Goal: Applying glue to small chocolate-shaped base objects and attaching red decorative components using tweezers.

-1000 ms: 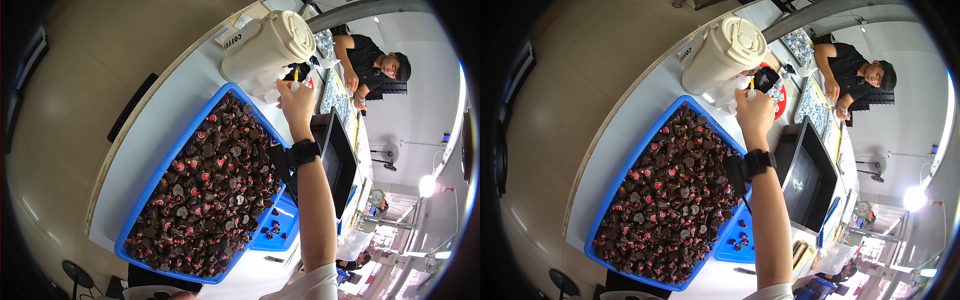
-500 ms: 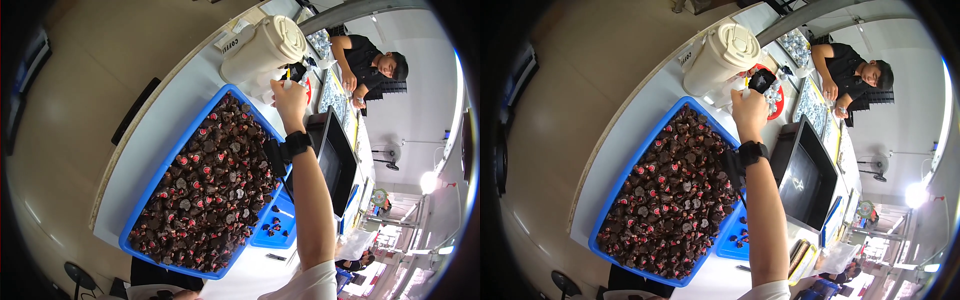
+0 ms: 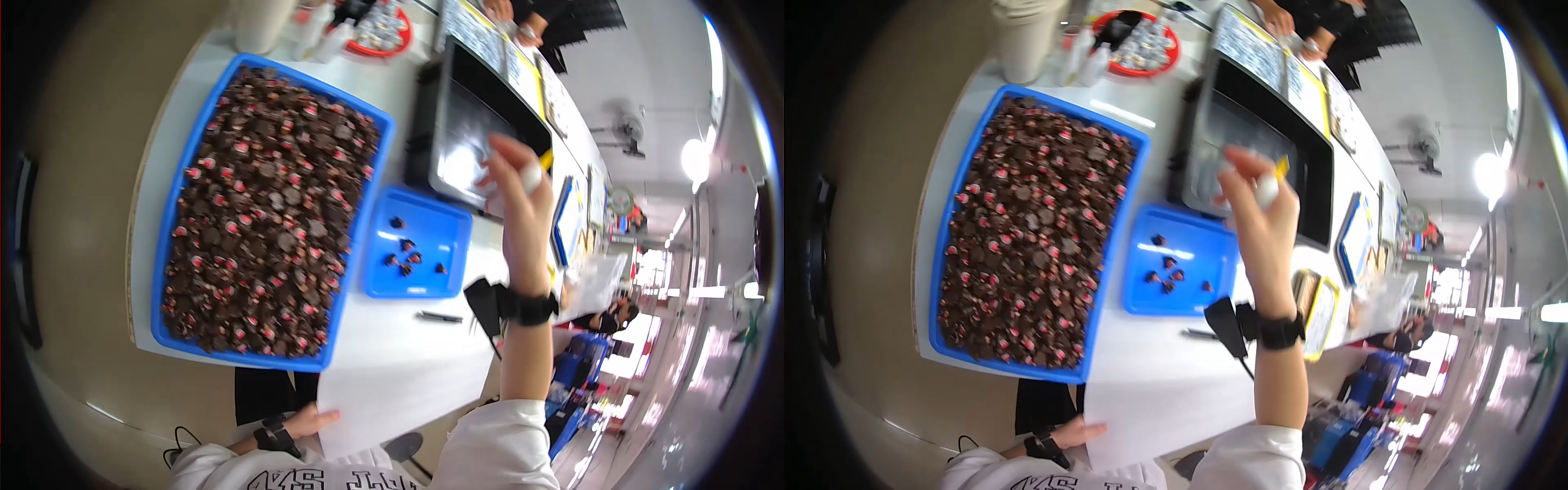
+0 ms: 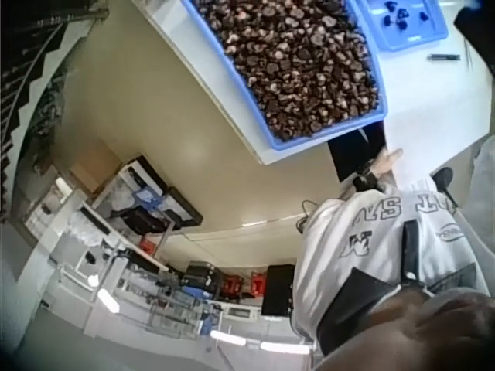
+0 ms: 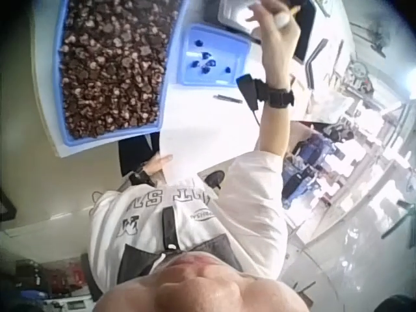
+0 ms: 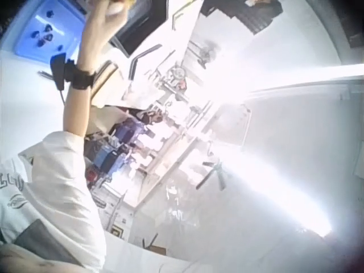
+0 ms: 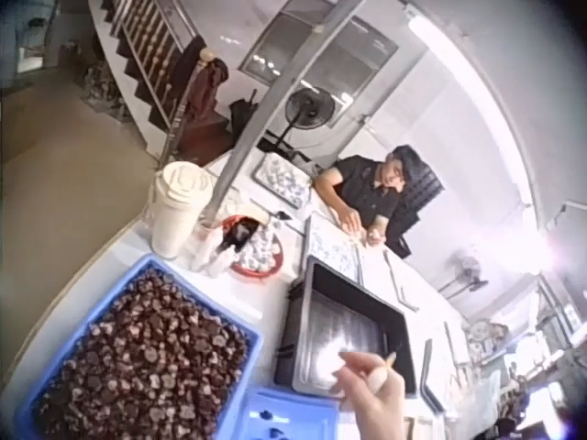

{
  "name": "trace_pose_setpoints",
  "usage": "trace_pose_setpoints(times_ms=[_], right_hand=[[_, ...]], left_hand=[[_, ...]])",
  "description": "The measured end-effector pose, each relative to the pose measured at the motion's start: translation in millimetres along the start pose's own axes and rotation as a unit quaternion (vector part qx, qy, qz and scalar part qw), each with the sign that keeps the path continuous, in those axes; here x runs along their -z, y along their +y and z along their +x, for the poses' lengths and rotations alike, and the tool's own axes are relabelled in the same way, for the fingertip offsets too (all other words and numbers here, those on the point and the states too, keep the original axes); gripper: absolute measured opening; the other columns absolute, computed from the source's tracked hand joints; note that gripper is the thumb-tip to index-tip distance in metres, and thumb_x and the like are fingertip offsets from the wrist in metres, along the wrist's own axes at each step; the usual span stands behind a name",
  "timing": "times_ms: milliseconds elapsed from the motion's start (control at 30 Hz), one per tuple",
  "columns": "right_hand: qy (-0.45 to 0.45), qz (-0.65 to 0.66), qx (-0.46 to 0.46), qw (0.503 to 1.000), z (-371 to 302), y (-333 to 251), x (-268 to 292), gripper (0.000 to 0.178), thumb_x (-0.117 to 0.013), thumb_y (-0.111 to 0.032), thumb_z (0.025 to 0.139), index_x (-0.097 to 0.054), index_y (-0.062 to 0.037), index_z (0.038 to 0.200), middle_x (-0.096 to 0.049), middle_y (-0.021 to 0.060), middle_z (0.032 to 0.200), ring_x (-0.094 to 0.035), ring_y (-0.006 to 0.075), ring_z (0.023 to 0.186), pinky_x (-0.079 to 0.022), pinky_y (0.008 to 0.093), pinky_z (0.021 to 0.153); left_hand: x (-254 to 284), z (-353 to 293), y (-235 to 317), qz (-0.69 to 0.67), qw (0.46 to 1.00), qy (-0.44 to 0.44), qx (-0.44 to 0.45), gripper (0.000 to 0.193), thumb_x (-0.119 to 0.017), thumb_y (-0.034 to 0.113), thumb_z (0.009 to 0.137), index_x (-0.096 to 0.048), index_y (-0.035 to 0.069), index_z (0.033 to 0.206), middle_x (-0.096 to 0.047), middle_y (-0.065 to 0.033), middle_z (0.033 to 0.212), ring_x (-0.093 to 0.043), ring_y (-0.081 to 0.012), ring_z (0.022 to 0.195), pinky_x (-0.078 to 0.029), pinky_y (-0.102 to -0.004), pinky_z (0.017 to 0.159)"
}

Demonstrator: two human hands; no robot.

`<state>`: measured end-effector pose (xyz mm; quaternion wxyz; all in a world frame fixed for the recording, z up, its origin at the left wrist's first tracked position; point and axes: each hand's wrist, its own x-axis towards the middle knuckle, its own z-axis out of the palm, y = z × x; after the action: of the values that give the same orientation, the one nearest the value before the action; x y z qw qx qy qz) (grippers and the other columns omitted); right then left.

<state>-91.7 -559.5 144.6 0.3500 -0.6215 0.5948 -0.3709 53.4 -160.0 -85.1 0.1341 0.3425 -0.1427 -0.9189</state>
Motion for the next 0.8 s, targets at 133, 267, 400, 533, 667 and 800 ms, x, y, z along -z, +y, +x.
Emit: trace_pose_setpoints(times_ms=[133,267,400,533,667,800], right_hand=[[0.096,-0.024,-0.121,0.988,-147.4,83.4,135.6,0.028,-0.058,-0.009,0.088,-0.059,0.0014,0.114,-0.063,0.0084,0.1,-0.061,0.0096,0.079,-0.046,0.0186,0.058],[0.244,-0.04,-0.317,0.916,-311.6,172.2,222.1,0.028,-0.061,-0.008,0.085,-0.059,0.0029,0.111,-0.061,0.008,0.102,-0.059,0.0136,0.084,-0.051,0.027,0.073],[0.344,-0.063,-0.317,0.882,-429.2,244.1,268.4,0.028,-0.061,-0.006,0.084,-0.059,0.0043,0.11,-0.062,0.0088,0.103,-0.059,0.0147,0.09,-0.049,0.0267,0.079],[0.343,0.049,-0.298,0.889,-447.0,277.4,283.9,0.023,-0.063,-0.012,0.087,-0.061,0.0012,0.106,-0.063,0.004,0.085,-0.058,0.0099,0.072,-0.049,0.0243,0.065],[0.246,0.135,-0.256,0.925,-407.8,254.5,274.7,0.018,-0.067,-0.013,0.085,-0.064,-0.0023,0.099,-0.059,0.0,0.075,-0.055,0.0072,0.063,-0.045,0.0208,0.059],[0.226,0.16,-0.162,0.947,-344.5,289.5,254.1,0.02,-0.064,-0.009,0.08,-0.063,-0.0028,0.099,-0.059,0.0044,0.078,-0.057,0.0125,0.072,-0.046,0.0252,0.064]], left_hand=[[-12.9,1.2,7.3,0.013,1.0,0.015,0.004,0.04,-0.057,0.014,0.092,-0.048,0.001,0.129,-0.056,-0.0062,0.121,-0.052,-0.0159,0.11,-0.042,-0.0322,0.095],[-23.8,4.6,-11.2,0.004,0.996,0.082,-0.033,0.041,-0.057,0.01,0.091,-0.046,0.001,0.13,-0.055,-0.0074,0.122,-0.052,-0.018,0.11,-0.043,-0.0337,0.095],[-17.4,17.0,-36.1,-0.082,0.977,0.191,-0.057,0.038,-0.057,0.006,0.089,-0.05,0.0,0.125,-0.058,-0.0129,0.119,-0.057,-0.0263,0.107,-0.047,-0.0404,0.092],[-59.7,-0.7,-12.0,-0.085,0.966,0.234,-0.064,0.036,-0.054,0.004,0.088,-0.051,-0.003,0.123,-0.059,-0.016,0.116,-0.058,-0.0302,0.107,-0.047,-0.0418,0.092],[-49.7,-4.4,-26.3,-0.067,0.957,0.262,-0.11,0.036,-0.058,0.006,0.086,-0.052,-0.002,0.12,-0.061,-0.0137,0.112,-0.06,-0.0274,0.1,-0.048,-0.0393,0.09],[-64.4,0.7,-17.5,-0.022,0.944,0.299,-0.14,0.036,-0.059,0.007,0.085,-0.053,-0.002,0.118,-0.062,-0.0134,0.11,-0.061,-0.0262,0.098,-0.049,-0.0383,0.089]])
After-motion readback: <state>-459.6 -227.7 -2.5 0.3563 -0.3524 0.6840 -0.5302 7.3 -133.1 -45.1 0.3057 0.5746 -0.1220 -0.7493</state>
